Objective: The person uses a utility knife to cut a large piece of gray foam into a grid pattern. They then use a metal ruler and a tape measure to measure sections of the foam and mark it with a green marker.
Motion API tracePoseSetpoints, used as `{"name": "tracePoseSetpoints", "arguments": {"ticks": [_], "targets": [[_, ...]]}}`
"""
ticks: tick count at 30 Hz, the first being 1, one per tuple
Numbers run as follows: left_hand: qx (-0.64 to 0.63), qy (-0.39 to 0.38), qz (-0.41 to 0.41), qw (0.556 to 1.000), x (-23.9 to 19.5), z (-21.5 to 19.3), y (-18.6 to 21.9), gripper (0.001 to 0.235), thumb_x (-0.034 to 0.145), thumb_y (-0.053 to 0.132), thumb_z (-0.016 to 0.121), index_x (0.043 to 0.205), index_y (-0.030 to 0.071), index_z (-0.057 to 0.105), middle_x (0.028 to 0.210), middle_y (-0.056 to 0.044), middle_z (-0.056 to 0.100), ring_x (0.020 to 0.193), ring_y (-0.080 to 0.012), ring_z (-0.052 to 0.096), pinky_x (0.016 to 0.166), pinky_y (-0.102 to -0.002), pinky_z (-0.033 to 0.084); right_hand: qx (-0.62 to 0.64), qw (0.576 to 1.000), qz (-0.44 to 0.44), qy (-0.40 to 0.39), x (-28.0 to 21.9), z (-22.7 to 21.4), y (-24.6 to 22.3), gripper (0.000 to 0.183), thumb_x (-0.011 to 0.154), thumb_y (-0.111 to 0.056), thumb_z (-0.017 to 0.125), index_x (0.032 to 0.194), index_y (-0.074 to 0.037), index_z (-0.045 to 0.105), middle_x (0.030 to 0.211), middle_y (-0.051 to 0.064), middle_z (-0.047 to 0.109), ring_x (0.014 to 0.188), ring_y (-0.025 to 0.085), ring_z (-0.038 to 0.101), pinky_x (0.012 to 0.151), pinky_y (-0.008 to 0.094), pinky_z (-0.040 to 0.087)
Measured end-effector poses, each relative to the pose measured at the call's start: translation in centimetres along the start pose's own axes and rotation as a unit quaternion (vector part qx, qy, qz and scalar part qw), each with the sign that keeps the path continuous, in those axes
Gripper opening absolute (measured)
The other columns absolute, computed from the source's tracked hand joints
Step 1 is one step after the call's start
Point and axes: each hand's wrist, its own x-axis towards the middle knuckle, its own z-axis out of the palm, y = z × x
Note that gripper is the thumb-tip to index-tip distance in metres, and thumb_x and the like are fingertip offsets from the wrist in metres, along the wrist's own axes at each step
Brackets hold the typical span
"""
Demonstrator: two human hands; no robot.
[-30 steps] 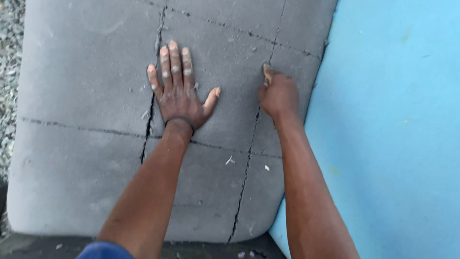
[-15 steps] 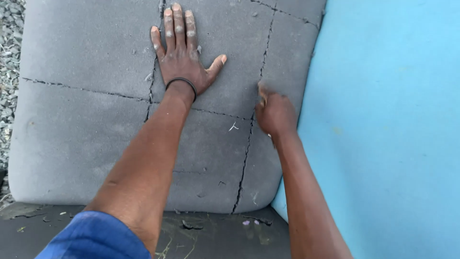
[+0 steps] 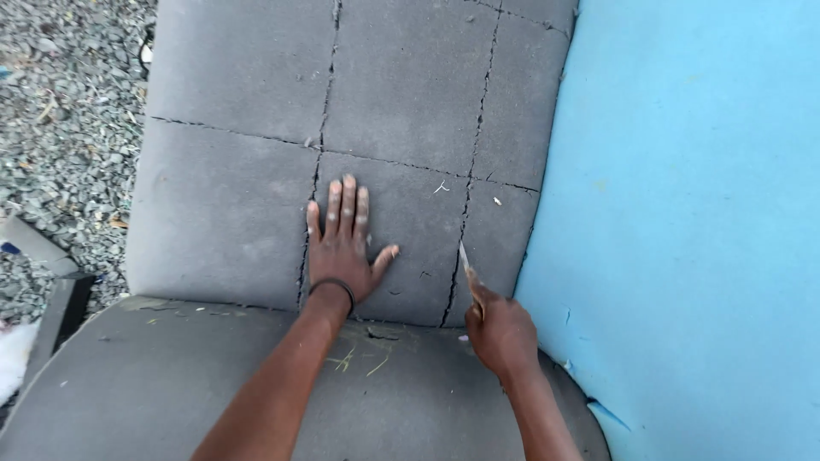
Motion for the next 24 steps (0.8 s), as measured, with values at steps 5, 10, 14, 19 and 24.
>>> {"name": "tracePoseSetpoints", "arguments": {"ticks": [5,10,14,19,24], "targets": [[0.085,0.014,-0.008,0.996,-5.7,0.9,0.3,0.134,0.102,0.093,0.056,0.201,0.014,0.013,0.212,-0.014,0.0,0.195,-0.0396,-0.002,0.151,-0.069,0.011,-0.095,0.993,0.054,-0.034,-5.6,3.8,2.0,0.078,0.12,-0.033,0.061,0.193,-0.055,0.044,0.116,0.01,0.091,0.098,0.04,0.083,0.075,0.06,0.063],[-0.033,-0.002,0.003,0.999,-11.4,-0.6,-0.6,0.121,0.106,0.086,0.065,0.197,0.012,0.035,0.211,-0.012,0.016,0.193,-0.0435,0.015,0.136,-0.076,0.038,-0.022,0.993,0.112,-0.01,-13.6,4.4,0.7,0.078,0.12,-0.032,0.063,0.194,-0.049,0.046,0.118,0.015,0.094,0.094,0.041,0.087,0.087,0.06,0.067],[-0.124,-0.176,-0.071,0.974,-15.0,-3.8,-1.6,0.109,0.109,0.085,0.062,0.188,0.012,0.045,0.205,-0.013,0.029,0.173,-0.048,0.044,0.124,-0.068,0.058,0.052,0.982,0.182,0.012,-18.3,11.4,2.8,0.089,0.123,-0.055,0.046,0.203,-0.05,0.008,0.109,0.013,0.094,0.086,0.033,0.092,0.079,0.051,0.071],[-0.109,-0.048,-0.019,0.993,-23.3,-7.6,-1.8,0.085,0.117,0.075,0.055,0.166,0.008,0.072,0.168,-0.013,0.075,0.155,-0.0399,0.068,0.136,-0.062,0.046,0.06,0.96,0.219,0.164,-20.4,19.9,3.5,0.068,0.116,-0.069,0.053,0.184,-0.066,0.052,0.11,0.006,0.096,0.102,0.041,0.092,0.09,0.057,0.071],[-0.109,-0.074,0.018,0.991,-27.5,-9.7,-1.7,0.107,0.11,0.089,0.06,0.191,0.02,0.045,0.197,-0.003,0.046,0.188,-0.0346,0.027,0.15,-0.062,0.013,0.197,0.956,0.18,0.119,-22.0,16.8,2.3,0.055,0.12,-0.055,0.053,0.165,-0.029,0.069,0.098,-0.004,0.1,0.101,0.03,0.095,0.097,0.048,0.069]]}}
